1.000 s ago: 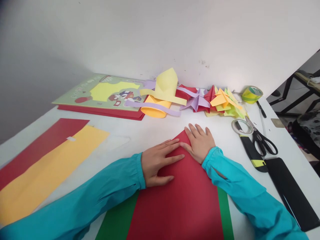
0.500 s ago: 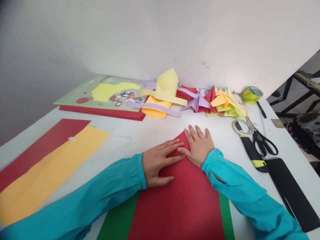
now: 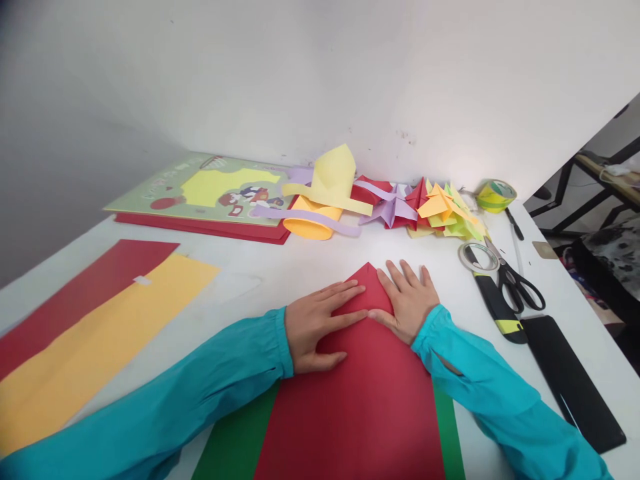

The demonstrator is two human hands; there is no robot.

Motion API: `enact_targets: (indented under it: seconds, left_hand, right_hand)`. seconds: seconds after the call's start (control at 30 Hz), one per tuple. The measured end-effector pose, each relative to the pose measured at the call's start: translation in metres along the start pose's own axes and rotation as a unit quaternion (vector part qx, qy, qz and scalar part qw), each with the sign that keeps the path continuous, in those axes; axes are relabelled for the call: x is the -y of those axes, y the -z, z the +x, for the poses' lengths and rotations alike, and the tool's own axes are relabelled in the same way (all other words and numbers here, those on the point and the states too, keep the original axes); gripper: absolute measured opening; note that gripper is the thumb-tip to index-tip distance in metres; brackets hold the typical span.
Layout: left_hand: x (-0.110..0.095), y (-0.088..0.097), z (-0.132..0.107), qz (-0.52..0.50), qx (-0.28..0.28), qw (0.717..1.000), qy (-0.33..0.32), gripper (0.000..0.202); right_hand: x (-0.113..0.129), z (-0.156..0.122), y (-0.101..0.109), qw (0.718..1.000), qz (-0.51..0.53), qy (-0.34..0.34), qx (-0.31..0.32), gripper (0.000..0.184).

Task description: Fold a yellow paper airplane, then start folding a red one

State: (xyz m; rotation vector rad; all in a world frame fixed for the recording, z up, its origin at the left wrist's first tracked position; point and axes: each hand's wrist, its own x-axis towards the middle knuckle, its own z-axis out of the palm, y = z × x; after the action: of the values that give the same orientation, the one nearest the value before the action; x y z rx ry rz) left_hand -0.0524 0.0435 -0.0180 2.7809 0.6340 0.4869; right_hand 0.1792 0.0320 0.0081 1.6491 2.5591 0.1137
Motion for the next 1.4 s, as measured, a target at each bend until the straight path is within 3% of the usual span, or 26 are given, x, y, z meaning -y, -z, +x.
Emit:
enact_targets:
  seconds: [0.37, 0.73, 0.97, 1.07, 1.2, 1.4]
  left_hand:
    - [0.001, 0.0, -0.001, 0.008, -0.011, 1.0, -0.002, 0.064]
    - [0.002, -0.001, -0.002, 0.01, -0.01, 1.0, 0.001, 0.062]
    - [0.001, 0.0, -0.001, 0.014, -0.008, 1.0, 0.004, 0.062]
    - [0.001, -0.001, -0.001, 0.013, -0.008, 1.0, 0.006, 0.063]
    - [0.002, -0.003, -0.001, 0.01, -0.013, 1.0, 0.003, 0.063]
    - [0.002, -0.003, 0.0, 0.016, -0.02, 1.0, -0.004, 0.064]
  right_hand:
    - [-0.02, -0.03, -0.003, 1.0, -0.012, 0.01, 0.001, 0.07]
    - [-0.042, -0.074, -0.025, 0.992, -0.062, 0.043, -0.1, 0.066]
    - [-0.054, -0.09, -0.029, 0.989, -0.008, 0.061, -0.134, 0.058]
    - [-0.054, -0.081, -0.02, 0.983, 0.051, 0.078, -0.159, 0.059]
    - [-0.046, -0.046, -0.003, 0.973, 0.092, 0.077, -0.196, 0.056]
    - [-0.03, 0.018, 0.002, 0.992, 0.078, 0.077, -0.061, 0.044]
